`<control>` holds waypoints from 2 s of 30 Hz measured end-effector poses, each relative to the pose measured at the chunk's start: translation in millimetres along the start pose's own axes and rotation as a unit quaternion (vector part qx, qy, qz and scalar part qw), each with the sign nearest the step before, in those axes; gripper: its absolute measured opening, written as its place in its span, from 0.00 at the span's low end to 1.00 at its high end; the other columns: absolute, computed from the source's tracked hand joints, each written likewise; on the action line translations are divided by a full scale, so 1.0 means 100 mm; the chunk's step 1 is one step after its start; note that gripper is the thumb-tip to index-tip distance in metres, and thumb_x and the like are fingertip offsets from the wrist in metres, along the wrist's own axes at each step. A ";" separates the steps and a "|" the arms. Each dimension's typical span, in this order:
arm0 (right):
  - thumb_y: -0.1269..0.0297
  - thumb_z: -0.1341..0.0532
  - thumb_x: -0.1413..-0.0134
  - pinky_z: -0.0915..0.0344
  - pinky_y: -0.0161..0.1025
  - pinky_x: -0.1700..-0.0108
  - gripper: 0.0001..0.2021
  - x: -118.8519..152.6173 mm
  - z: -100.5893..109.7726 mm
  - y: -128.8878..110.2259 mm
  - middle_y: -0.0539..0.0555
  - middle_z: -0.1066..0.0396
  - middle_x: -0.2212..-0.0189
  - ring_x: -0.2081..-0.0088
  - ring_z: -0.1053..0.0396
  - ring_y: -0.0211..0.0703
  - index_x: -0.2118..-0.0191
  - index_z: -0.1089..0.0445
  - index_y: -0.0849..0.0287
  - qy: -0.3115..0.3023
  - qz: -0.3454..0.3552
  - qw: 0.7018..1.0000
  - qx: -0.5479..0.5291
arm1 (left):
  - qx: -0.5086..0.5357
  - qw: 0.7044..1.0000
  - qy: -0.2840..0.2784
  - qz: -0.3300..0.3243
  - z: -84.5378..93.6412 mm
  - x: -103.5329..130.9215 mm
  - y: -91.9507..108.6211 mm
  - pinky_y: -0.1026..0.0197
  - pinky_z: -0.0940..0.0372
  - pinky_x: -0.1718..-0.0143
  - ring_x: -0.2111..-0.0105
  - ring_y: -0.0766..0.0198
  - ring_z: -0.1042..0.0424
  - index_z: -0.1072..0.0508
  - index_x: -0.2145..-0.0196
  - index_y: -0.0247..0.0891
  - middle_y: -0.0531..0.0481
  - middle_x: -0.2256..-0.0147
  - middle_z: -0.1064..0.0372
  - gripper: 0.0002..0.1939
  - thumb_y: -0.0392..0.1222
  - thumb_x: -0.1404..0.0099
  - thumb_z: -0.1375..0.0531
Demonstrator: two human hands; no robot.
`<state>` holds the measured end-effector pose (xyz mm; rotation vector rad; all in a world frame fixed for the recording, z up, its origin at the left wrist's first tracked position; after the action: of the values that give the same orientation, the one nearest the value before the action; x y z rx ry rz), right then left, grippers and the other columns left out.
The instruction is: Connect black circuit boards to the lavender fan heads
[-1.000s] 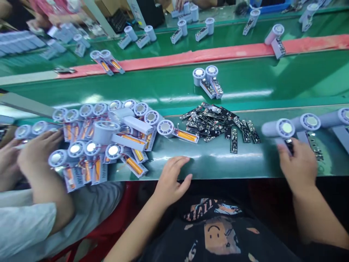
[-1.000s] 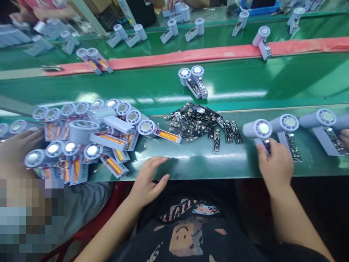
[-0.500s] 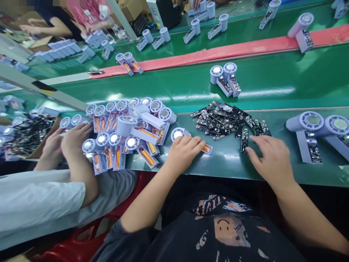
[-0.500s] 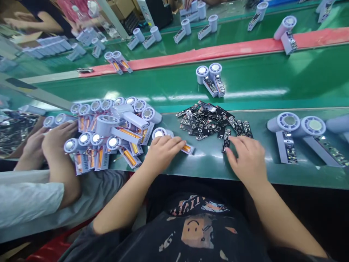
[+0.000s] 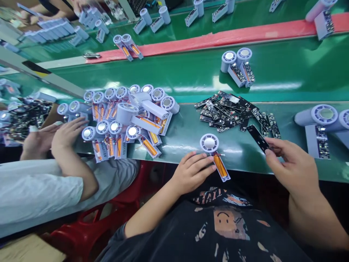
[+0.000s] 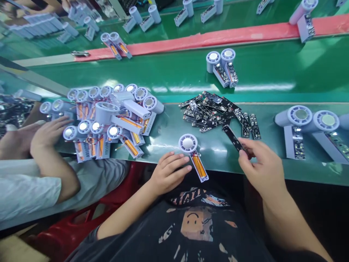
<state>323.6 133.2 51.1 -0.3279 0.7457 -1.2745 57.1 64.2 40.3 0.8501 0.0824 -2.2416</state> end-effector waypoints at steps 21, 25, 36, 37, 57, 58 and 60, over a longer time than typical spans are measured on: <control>0.70 0.46 0.34 0.44 0.41 0.68 0.12 0.03 -0.95 -0.92 0.56 0.30 0.70 0.69 0.34 0.46 0.61 0.24 0.59 -0.143 0.240 0.953 0.115 | 0.362 0.824 -0.031 0.435 -0.39 0.12 -0.24 0.60 0.35 0.64 0.70 0.63 0.32 0.25 0.58 0.38 0.51 0.70 0.29 0.09 0.39 0.37 0.39; 0.67 0.46 0.35 0.42 0.41 0.67 0.11 -0.08 -0.97 -0.81 0.56 0.30 0.68 0.68 0.34 0.45 0.66 0.27 0.57 -0.177 0.155 0.972 0.008 | 0.304 0.874 -0.032 0.379 -0.38 0.04 -0.23 0.55 0.31 0.56 0.62 0.58 0.26 0.25 0.54 0.38 0.47 0.63 0.24 0.11 0.36 0.35 0.41; 0.43 0.36 0.45 0.37 0.36 0.71 0.19 -0.01 -1.21 -0.56 0.45 0.38 0.77 0.76 0.41 0.36 0.65 0.33 0.54 -0.211 -0.152 0.848 -0.462 | 0.274 0.895 -0.014 0.353 -0.36 -0.10 -0.31 0.58 0.28 0.59 0.60 0.58 0.24 0.23 0.56 0.39 0.47 0.61 0.22 0.10 0.35 0.35 0.37; 0.43 0.36 0.46 0.36 0.37 0.71 0.19 -0.01 -1.20 -0.56 0.46 0.37 0.76 0.75 0.40 0.37 0.65 0.33 0.54 -0.214 -0.152 0.845 -0.466 | 0.255 0.903 -0.015 0.346 -0.36 -0.11 -0.31 0.57 0.28 0.58 0.60 0.58 0.24 0.22 0.57 0.39 0.47 0.61 0.22 0.09 0.35 0.36 0.37; 0.55 0.36 0.43 0.37 0.38 0.69 0.11 -0.05 -1.18 -0.63 0.50 0.36 0.76 0.73 0.37 0.39 0.66 0.19 0.54 -0.223 -0.066 0.917 -0.324 | 0.297 0.891 0.079 0.335 -0.25 -0.01 -0.38 0.59 0.29 0.59 0.64 0.62 0.23 0.22 0.66 0.40 0.49 0.66 0.21 0.06 0.42 0.32 0.38; 0.55 0.36 0.43 0.37 0.38 0.69 0.11 -0.05 -1.19 -0.63 0.50 0.34 0.74 0.72 0.37 0.39 0.65 0.19 0.54 -0.225 -0.062 0.915 -0.330 | 0.306 0.878 0.082 0.358 -0.27 0.02 -0.40 0.58 0.29 0.59 0.64 0.62 0.23 0.23 0.66 0.39 0.49 0.66 0.21 0.07 0.43 0.32 0.37; 0.56 0.35 0.44 0.37 0.38 0.69 0.10 -0.03 -1.19 -0.65 0.51 0.32 0.71 0.72 0.38 0.39 0.62 0.18 0.53 -0.219 -0.050 0.915 -0.337 | 0.343 0.840 0.097 0.409 -0.33 0.07 -0.42 0.58 0.30 0.59 0.65 0.62 0.24 0.23 0.67 0.39 0.49 0.67 0.22 0.09 0.46 0.34 0.36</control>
<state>196.3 138.4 5.0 -1.1861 0.7633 -0.9474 44.5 100.3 2.3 1.1856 -0.8814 -1.3328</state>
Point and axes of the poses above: each hand's wrist, its own x-axis away from the middle knuckle, its own z-axis out of the back of the hand, y = z × x, the point moved 6 cm from there along -x, towards the middle knuckle
